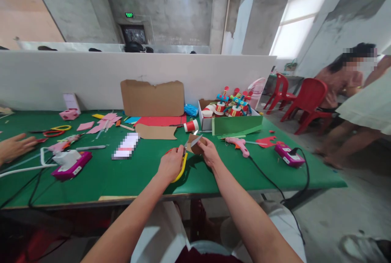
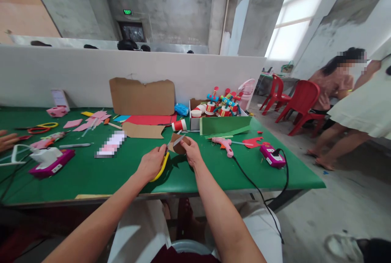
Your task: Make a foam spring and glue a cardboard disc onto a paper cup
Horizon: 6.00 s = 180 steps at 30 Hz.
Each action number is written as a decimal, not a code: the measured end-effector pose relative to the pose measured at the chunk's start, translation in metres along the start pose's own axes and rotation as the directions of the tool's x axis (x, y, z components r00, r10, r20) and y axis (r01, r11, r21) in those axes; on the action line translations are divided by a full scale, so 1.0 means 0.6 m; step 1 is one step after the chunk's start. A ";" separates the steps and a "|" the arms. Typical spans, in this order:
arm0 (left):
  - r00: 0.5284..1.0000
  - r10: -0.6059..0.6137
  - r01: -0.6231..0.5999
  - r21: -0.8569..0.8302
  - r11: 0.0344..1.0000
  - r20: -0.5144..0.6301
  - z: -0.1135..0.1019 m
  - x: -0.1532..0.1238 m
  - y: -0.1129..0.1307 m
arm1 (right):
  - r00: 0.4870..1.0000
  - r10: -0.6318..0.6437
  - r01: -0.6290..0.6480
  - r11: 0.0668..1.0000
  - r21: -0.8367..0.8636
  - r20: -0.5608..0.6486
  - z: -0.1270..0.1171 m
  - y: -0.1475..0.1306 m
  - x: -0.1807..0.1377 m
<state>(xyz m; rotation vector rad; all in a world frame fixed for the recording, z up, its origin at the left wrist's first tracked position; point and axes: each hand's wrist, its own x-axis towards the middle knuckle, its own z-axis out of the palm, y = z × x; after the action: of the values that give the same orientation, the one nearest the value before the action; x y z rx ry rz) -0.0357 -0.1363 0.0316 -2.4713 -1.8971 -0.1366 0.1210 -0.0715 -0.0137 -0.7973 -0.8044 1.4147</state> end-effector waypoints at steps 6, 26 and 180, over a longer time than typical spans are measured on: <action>1.000 -0.011 0.011 0.014 1.000 -0.016 0.002 0.006 0.008 | 1.000 -0.017 0.016 1.000 -0.011 -0.021 0.000 -0.007 -0.002; 0.995 0.032 -0.040 0.082 0.996 0.092 -0.021 0.004 -0.001 | 0.999 -0.007 0.009 0.998 -0.058 0.031 0.001 -0.015 -0.005; 0.962 0.071 -0.091 0.064 0.994 0.264 -0.067 -0.019 -0.020 | 0.987 0.092 -0.069 0.981 -0.179 0.128 -0.003 -0.023 -0.017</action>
<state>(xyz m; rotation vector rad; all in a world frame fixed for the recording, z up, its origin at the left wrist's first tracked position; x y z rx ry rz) -0.0522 -0.1471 0.0703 -2.6211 -1.8440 0.2722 0.1298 -0.0819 -0.0028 -0.8822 -1.0212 1.4973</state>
